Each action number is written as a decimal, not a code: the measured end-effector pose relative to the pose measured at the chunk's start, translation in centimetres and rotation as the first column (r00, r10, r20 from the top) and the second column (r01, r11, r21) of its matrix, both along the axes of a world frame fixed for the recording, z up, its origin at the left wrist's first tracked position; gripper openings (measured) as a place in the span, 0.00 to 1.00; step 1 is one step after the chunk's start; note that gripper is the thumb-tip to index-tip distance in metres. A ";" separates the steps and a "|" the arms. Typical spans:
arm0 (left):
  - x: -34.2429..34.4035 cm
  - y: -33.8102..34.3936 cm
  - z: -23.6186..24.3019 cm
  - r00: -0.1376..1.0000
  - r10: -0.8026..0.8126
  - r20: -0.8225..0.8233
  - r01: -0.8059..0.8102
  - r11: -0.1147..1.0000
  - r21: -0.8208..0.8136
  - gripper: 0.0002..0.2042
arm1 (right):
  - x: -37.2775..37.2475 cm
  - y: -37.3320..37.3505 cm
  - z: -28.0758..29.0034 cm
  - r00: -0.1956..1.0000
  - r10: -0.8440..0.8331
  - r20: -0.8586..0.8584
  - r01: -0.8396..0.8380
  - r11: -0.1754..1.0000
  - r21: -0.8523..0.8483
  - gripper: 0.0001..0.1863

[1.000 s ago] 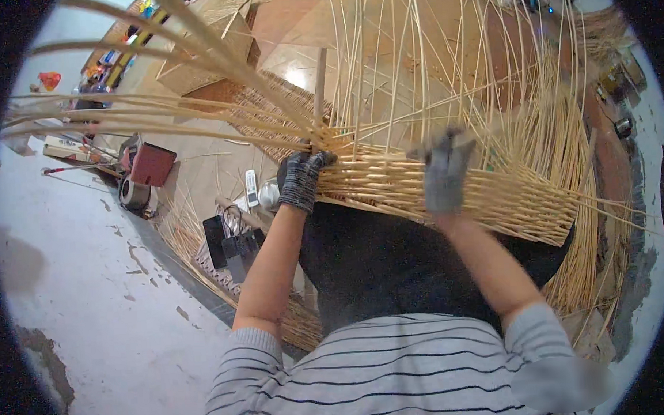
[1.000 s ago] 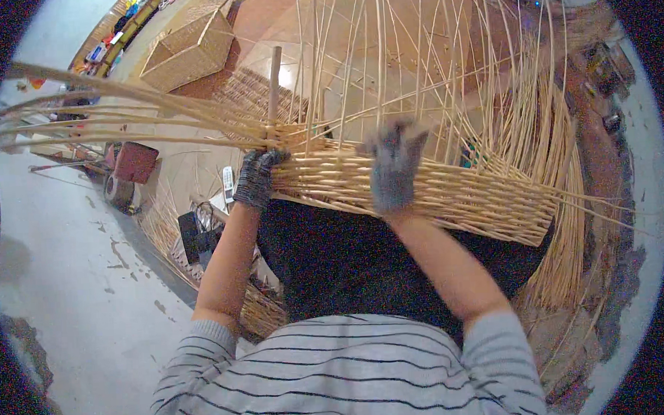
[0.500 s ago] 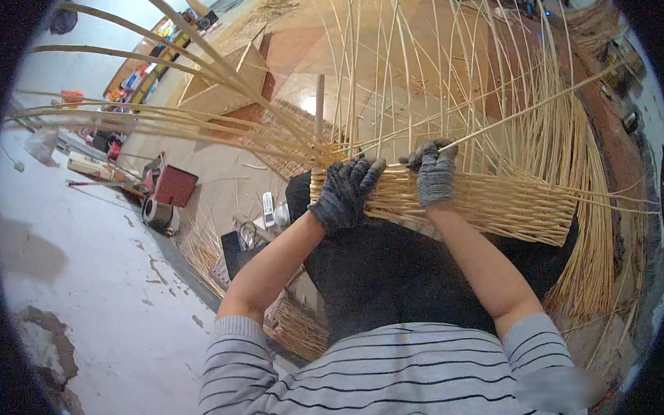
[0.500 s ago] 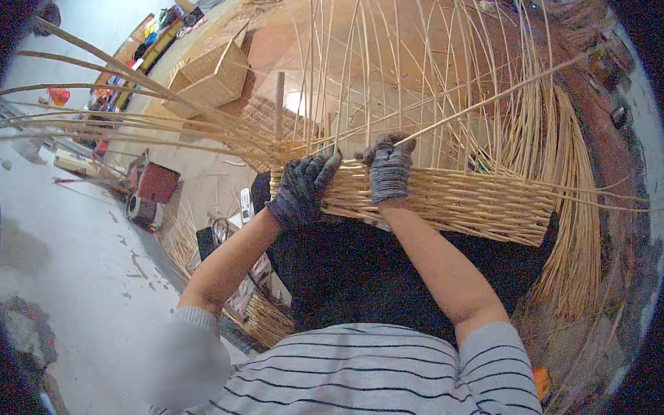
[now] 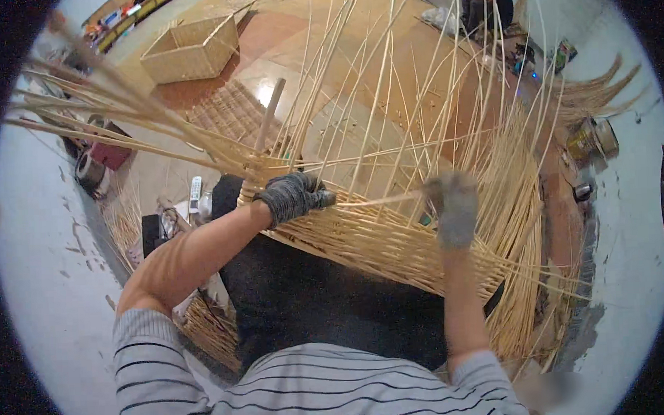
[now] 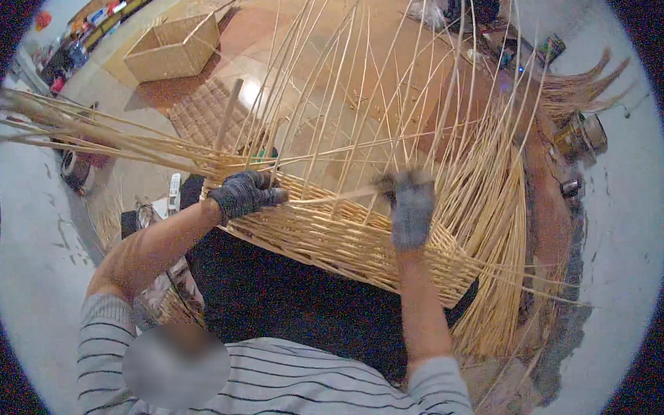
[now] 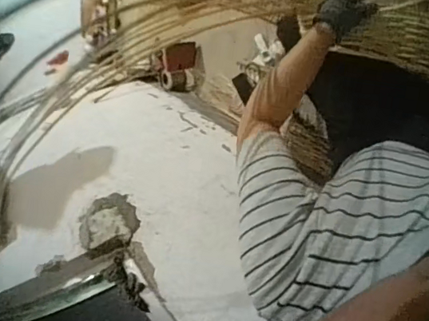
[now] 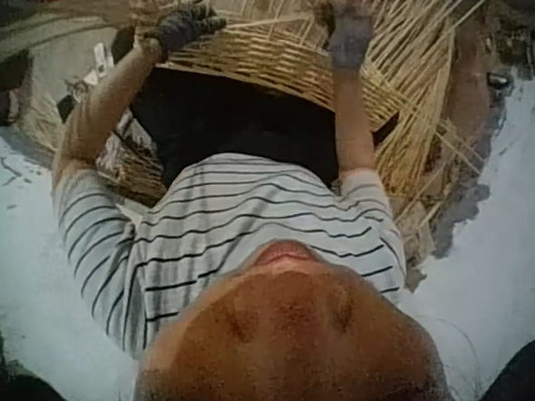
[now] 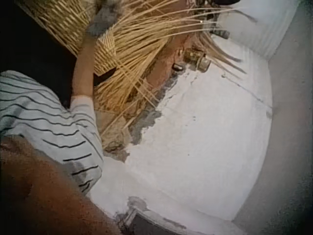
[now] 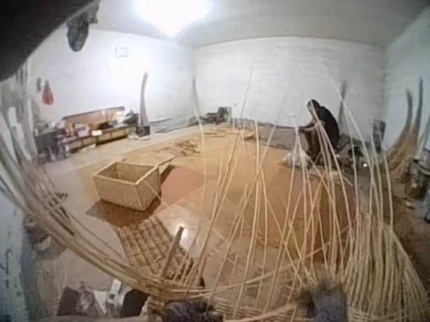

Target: The recorder is weaving a large rectangular basket using long bamboo or wooden strips.

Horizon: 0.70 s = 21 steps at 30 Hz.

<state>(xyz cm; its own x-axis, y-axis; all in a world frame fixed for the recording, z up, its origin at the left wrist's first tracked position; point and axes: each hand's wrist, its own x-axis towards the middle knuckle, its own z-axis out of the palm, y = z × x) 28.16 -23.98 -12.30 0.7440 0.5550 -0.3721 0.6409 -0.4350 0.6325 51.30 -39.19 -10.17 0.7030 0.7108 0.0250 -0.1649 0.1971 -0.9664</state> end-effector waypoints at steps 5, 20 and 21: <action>3.2 -1.6 -1.2 0.996 0.063 0.064 -0.077 0.963 0.259 0.18 | 7.4 20.8 -1.6 0.169 0.662 0.730 0.316 0.665 -0.676 0.19; 2.1 -1.1 -0.8 0.987 0.143 -0.075 -0.122 0.966 0.229 0.25 | 7.1 17.9 -1.7 0.923 0.355 0.147 -0.196 0.766 -0.613 0.10; 1.7 -0.8 -1.1 0.989 0.127 -0.074 -0.105 0.963 0.248 0.25 | 6.7 18.3 -2.0 0.920 0.365 0.145 -0.207 0.763 -0.612 0.10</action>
<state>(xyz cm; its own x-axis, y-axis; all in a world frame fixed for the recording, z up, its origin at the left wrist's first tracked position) 29.91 -24.78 -13.43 0.6393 0.7172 -0.2773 0.7448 -0.4877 0.4555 58.02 -20.87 -12.21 0.4911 0.8124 -0.3142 0.1303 -0.4252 -0.8957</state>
